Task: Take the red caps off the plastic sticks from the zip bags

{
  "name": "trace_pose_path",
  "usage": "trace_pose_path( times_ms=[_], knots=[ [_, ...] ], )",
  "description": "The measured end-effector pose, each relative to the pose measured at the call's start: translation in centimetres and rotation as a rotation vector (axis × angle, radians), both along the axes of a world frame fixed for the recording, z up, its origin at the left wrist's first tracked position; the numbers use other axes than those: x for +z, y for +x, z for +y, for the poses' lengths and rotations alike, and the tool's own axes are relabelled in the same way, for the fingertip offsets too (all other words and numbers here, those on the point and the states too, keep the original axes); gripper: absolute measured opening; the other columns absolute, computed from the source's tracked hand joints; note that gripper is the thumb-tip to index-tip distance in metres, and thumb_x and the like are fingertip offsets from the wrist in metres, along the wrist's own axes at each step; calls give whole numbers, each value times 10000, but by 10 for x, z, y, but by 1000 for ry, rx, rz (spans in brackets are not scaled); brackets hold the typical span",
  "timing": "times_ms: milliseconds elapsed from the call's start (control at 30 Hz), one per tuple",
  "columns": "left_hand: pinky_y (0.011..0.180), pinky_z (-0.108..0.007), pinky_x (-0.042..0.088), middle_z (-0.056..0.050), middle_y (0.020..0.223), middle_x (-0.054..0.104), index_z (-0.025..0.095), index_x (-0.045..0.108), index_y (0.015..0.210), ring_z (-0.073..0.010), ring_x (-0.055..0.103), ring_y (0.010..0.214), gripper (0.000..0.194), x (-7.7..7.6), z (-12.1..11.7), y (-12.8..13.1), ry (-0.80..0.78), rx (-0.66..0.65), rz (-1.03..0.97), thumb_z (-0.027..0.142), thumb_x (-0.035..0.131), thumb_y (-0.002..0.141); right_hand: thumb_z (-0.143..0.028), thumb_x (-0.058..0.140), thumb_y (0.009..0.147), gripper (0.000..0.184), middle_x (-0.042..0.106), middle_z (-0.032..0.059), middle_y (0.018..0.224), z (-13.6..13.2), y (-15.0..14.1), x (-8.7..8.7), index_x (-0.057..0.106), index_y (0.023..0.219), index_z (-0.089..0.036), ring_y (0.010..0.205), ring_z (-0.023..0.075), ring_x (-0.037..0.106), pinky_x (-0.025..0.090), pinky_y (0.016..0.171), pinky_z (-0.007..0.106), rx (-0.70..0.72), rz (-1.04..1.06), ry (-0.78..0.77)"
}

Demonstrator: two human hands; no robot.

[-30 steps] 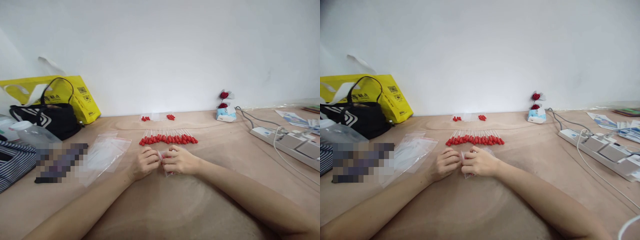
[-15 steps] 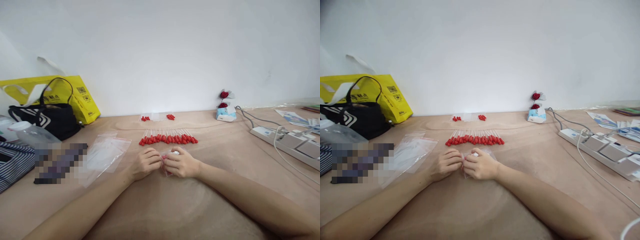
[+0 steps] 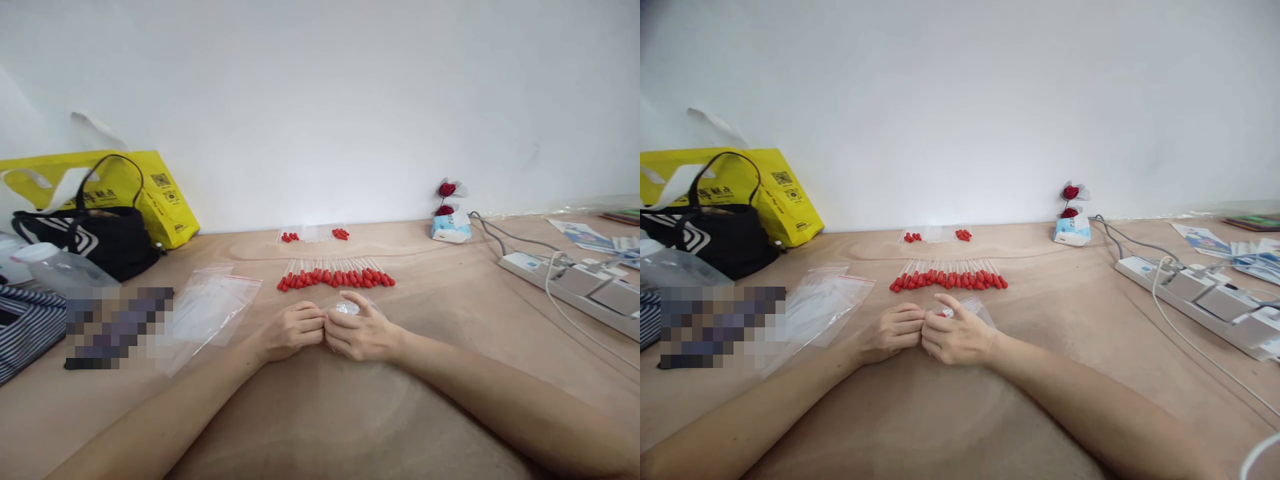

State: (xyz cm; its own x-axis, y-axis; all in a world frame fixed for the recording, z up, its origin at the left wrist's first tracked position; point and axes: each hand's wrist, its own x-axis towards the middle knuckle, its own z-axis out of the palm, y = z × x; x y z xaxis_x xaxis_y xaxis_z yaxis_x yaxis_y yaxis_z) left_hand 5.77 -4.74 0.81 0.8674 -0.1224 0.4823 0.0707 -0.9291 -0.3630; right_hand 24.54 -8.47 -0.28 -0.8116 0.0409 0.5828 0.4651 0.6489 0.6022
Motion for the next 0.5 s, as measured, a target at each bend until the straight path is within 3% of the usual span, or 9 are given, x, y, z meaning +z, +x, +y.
trace_pose_path(
  times_ms=[333,500],
  knots=[
    [738,-290,492,-51,817,662,143,550,865,-139,591,836,136,-7,-2,-4,-105,19,-181,96,426,838,-120,412,854,202,612,-20,782,-1,5,1,578,753,-176,859,97,491,123,1037,485,8,96,-44],
    [724,-284,492,-14,752,648,161,551,737,-122,591,798,180,-4,-5,-2,-3,7,-125,101,420,845,-136,381,870,251,594,-29,734,0,3,-2,554,693,-179,821,98,484,134,1033,490,16,65,-53]
  ],
)
